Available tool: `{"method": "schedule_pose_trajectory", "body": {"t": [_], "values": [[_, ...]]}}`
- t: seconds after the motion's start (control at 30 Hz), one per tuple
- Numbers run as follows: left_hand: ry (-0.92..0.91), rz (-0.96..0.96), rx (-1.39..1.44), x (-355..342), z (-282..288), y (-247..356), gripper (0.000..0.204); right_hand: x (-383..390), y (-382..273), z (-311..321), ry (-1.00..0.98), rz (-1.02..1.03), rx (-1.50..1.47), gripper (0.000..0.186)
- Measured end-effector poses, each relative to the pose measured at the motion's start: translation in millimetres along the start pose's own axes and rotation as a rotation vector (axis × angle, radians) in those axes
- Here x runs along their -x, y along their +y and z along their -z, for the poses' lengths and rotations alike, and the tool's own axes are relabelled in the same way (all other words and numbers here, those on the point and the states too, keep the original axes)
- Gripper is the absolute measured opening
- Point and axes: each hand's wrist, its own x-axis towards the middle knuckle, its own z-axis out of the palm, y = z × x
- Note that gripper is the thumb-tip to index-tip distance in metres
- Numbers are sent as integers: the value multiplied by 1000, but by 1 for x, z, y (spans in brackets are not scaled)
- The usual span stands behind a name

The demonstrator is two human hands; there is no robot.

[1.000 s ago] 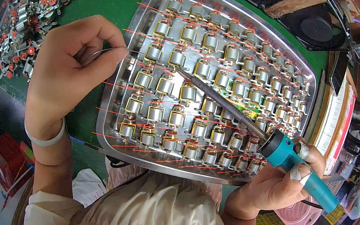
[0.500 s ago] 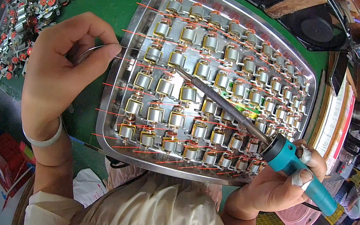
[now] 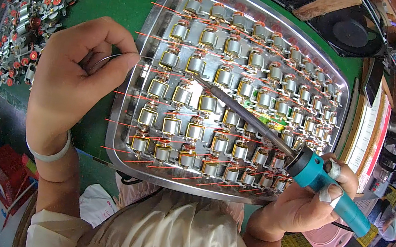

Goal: Soldering wires onto small electronic motors arranged in a tray at a workshop bench.

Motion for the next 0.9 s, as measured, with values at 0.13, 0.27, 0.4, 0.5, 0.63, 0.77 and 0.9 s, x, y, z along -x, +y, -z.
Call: {"method": "schedule_pose_trajectory", "body": {"t": [0.13, 0.27, 0.4, 0.5, 0.63, 0.77, 0.9], "values": [[1, 54, 43, 0, 0, 0, 6, 0, 3, 2, 2, 35, 33, 26], [49, 86, 62, 2, 6, 2, 6, -3, 2, 2, 15, 17, -31, 27], [54, 59, 28, 1, 5, -1, 6, -8, 1, 2, 103, -13, -130, 26], [66, 47, 62, 0, 5, -2, 6, -14, 0, 4, -21, -127, -334, 22], [68, 18, 54, 0, 7, 0, 5, -19, -1, 4, 147, -167, -378, 16], [41, 21, 38, 0, 6, 1, 5, -25, -1, 6, 84, -270, -441, 20], [35, 27, 47, 0, 4, 1, 6, -28, 3, 11, 110, -341, -495, 20]]}}
